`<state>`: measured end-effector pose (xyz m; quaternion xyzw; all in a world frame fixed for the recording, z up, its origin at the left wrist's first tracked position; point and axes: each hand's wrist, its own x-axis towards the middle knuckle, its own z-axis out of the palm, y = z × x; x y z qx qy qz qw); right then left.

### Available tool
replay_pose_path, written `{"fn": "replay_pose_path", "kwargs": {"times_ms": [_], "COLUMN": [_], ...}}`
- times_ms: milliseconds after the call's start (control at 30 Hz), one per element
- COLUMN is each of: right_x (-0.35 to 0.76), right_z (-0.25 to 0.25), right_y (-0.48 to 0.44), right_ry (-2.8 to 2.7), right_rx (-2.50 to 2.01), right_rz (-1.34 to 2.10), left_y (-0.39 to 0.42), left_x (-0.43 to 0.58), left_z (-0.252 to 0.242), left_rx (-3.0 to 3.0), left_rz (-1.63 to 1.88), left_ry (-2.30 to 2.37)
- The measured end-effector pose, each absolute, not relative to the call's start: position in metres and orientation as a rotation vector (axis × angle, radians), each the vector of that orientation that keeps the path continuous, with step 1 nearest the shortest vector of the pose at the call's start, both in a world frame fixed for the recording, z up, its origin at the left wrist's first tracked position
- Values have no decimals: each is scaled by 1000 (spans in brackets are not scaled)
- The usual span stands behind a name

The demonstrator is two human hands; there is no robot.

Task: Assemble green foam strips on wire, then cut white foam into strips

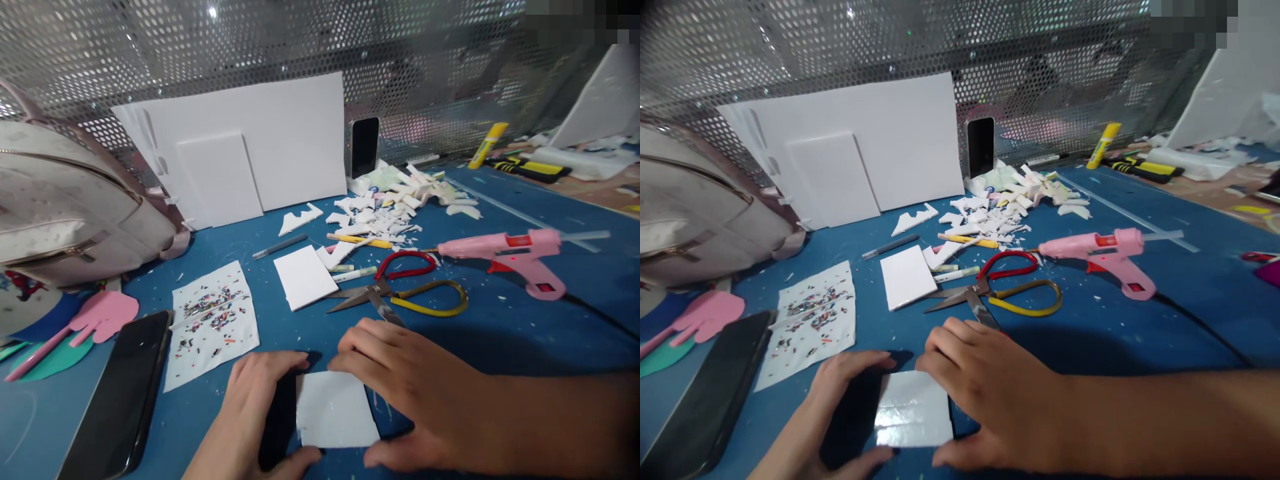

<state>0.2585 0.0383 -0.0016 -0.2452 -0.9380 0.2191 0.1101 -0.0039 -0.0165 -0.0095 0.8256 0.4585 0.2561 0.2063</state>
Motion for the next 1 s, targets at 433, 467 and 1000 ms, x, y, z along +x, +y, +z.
{"fn": "replay_pose_path", "kwargs": {"times_ms": [433,467,1000], "right_x": [257,257,259], "right_z": [-2,-2,-3], "right_y": [36,36,36], "right_ry": [-2706,-2707,-2710], "right_rx": [-751,-742,-737], "right_rz": [508,504,428], "left_y": [-16,-16,-14], "left_x": [-4,-4,-7], "left_z": [-9,-9,-8], "left_rx": [2302,2301,2360], "left_rz": [731,727,733], "left_ry": [1406,1397,1246]}}
